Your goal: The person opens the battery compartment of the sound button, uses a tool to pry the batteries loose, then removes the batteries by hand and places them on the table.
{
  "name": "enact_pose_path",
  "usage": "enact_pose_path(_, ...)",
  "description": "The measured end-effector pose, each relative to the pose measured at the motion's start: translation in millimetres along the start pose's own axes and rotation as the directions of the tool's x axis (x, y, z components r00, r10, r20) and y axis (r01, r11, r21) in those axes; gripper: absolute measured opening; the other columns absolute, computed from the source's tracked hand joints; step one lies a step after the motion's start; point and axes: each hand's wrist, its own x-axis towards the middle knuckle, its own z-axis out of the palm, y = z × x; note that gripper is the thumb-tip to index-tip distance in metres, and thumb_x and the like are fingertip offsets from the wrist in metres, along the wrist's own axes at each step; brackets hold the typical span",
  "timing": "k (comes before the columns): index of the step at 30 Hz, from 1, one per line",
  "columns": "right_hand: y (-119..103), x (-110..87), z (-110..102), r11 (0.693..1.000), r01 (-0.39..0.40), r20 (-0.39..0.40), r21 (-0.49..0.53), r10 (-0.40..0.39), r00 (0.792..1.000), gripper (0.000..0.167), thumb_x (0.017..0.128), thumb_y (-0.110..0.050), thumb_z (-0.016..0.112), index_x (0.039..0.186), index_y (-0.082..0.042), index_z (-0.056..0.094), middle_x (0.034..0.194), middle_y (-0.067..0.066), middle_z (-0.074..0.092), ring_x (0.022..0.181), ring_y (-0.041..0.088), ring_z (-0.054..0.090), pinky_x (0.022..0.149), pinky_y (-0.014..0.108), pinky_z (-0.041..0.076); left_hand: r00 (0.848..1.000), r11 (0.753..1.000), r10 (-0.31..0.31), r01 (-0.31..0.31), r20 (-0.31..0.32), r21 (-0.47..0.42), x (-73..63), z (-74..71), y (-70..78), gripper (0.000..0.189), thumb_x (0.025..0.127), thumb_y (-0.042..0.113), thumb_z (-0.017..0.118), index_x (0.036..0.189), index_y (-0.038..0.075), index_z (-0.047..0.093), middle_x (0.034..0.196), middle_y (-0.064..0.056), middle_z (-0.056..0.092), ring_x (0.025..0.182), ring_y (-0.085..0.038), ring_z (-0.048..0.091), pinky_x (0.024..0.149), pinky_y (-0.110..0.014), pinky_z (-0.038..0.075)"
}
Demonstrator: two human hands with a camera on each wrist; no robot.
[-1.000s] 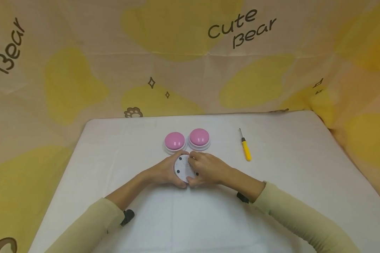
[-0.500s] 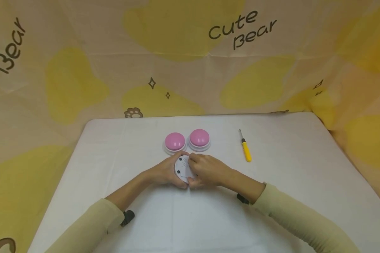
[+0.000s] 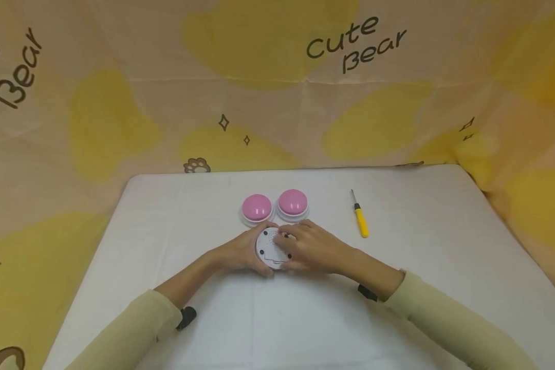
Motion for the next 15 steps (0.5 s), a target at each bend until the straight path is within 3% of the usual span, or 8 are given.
enact_pose_path(2,1.6,-3.4,1.4,0.999,0.024,-0.031,0.043,-0.022,0.999,0.042,0.089,-0.034,0.075,0.125,-0.013,0.067,0.119,0.005,0.064,0.111,0.022,0.06,0.101,0.043,0.044,1.0,1.0,-0.002,0.002,0.0,0.006,0.2,-0.5,0.5,0.094,0.064,0.009,0.093,0.14,0.017,0.039,0.127,-0.001,0.057,0.11,-0.019,0.055,0.097,-0.036,0.043)
enact_pose_path(6,3.6,-7.8,5.5,0.991,0.079,-0.089,0.103,-0.07,0.994,0.04,0.088,-0.025,0.077,0.126,-0.014,0.068,0.111,0.001,0.066,0.104,0.017,0.061,0.096,0.037,0.047,1.0,0.999,-0.007,0.007,-0.003,0.043,0.6,-1.3,1.4,0.097,0.063,0.012,0.094,0.143,0.015,0.039,0.128,0.0,0.056,0.111,-0.018,0.055,0.098,-0.036,0.043)
enact_pose_path(15,5.5,-9.1,9.8,0.984,0.136,-0.143,0.111,-0.12,0.982,0.04,0.087,-0.018,0.078,0.126,-0.015,0.069,0.107,0.0,0.067,0.096,0.016,0.062,0.089,0.034,0.05,1.0,0.999,-0.008,0.008,0.005,0.042,0.4,-1.3,-0.4,0.1,0.063,0.01,0.094,0.144,0.011,0.037,0.129,-0.001,0.054,0.111,-0.019,0.055,0.1,-0.037,0.042)
